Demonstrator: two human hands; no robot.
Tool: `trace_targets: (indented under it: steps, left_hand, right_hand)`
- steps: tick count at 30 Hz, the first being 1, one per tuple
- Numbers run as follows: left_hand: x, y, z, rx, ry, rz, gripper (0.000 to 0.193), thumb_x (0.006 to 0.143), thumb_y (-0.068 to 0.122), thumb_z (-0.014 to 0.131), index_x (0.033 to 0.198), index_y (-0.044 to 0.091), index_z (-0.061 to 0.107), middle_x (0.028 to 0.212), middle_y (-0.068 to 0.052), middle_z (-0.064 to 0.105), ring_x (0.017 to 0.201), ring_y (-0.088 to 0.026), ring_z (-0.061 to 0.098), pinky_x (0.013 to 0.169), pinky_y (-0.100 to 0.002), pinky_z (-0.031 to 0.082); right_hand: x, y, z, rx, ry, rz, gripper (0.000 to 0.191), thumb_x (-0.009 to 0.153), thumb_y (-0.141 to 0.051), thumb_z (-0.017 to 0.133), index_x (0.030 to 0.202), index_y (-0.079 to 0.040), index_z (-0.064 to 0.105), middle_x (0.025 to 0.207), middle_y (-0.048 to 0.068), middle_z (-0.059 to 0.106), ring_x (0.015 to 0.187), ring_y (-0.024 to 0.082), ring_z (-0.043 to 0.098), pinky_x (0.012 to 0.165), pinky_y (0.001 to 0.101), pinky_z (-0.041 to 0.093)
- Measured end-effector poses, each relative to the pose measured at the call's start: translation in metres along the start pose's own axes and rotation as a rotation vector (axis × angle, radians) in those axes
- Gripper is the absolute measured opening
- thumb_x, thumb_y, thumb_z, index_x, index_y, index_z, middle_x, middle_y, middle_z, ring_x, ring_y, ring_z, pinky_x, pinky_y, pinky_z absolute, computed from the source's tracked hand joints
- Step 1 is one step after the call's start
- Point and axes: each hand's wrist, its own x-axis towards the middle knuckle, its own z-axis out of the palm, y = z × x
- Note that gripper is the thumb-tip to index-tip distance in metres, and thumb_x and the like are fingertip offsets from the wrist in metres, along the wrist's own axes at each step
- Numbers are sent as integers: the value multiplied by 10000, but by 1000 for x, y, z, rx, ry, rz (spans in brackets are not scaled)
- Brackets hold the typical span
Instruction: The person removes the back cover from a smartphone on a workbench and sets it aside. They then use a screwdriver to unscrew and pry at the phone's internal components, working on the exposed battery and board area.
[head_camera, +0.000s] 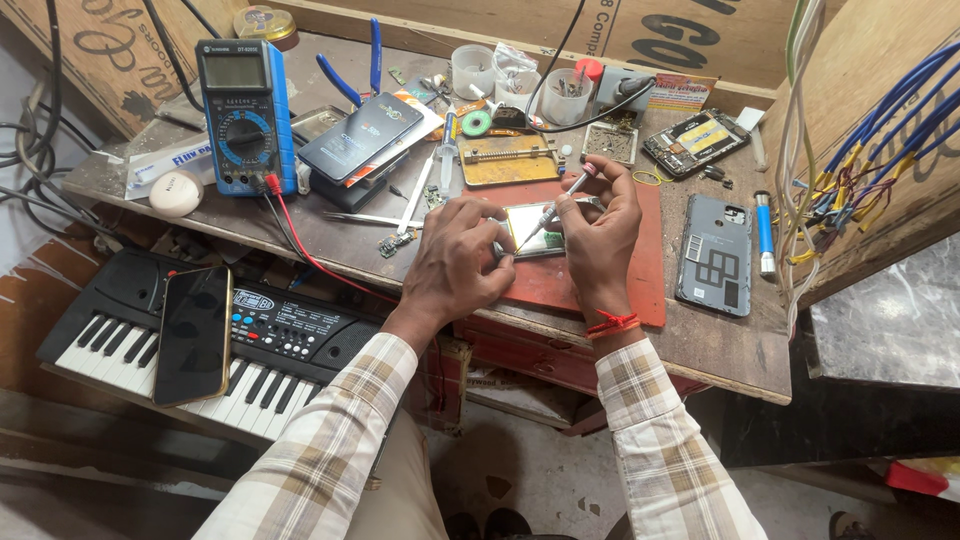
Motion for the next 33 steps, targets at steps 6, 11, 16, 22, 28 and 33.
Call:
trace_targets:
  steps: [6,11,16,22,28,33]
  left_hand:
    - [0,1,-1,-4,11,8,80,762,183,763,796,140,704,1158,-64,674,1236,-267,574,1102,-495,386]
    - [0,1,-1,0,11,8,78,766,182,762,797,139,704,1151,-61,675,1232,-263,576,1101,-493,390]
    - [0,2,-1,14,22,12,106,768,189,765,822,133,693,1136,-53,675,1220,-257,577,1093,-487,391]
    - [1,2,-1,15,21,0,114,754,193,767,808,135,686,1117,-49,676,1201,-249,580,1070,-472,397]
    - [1,1,-1,12,19,1,104,760,197,772,793,141,690,1113,-50,678,1205,-250,581,1079,-479,389]
    - [0,1,-1,9,17,6,103,764,199,775,799,140,698,1114,-55,680,1203,-255,580,1080,-483,387]
  right_hand:
    - [1,4,0,17,33,58,424,917,102,626,1309,35,480,1108,149,663,807,171,746,661,281,677]
    - [2,5,-1,22,23,62,430,917,97,613,1317,35,469,1108,145,668,817,167,751,671,277,678]
    - [2,4,-2,37,46,94,435,905,96,605,1311,35,460,1085,138,656,795,174,753,662,282,685]
    - [2,3,-1,17,42,84,431,912,90,614,1313,35,465,1086,137,659,805,170,751,661,283,680]
    - [2,4,-1,15,36,77,432,913,88,617,1314,36,467,1087,136,662,811,170,750,669,284,678]
    - [2,7,-2,9,40,86,430,908,87,612,1309,38,465,1074,132,657,795,178,755,661,287,679]
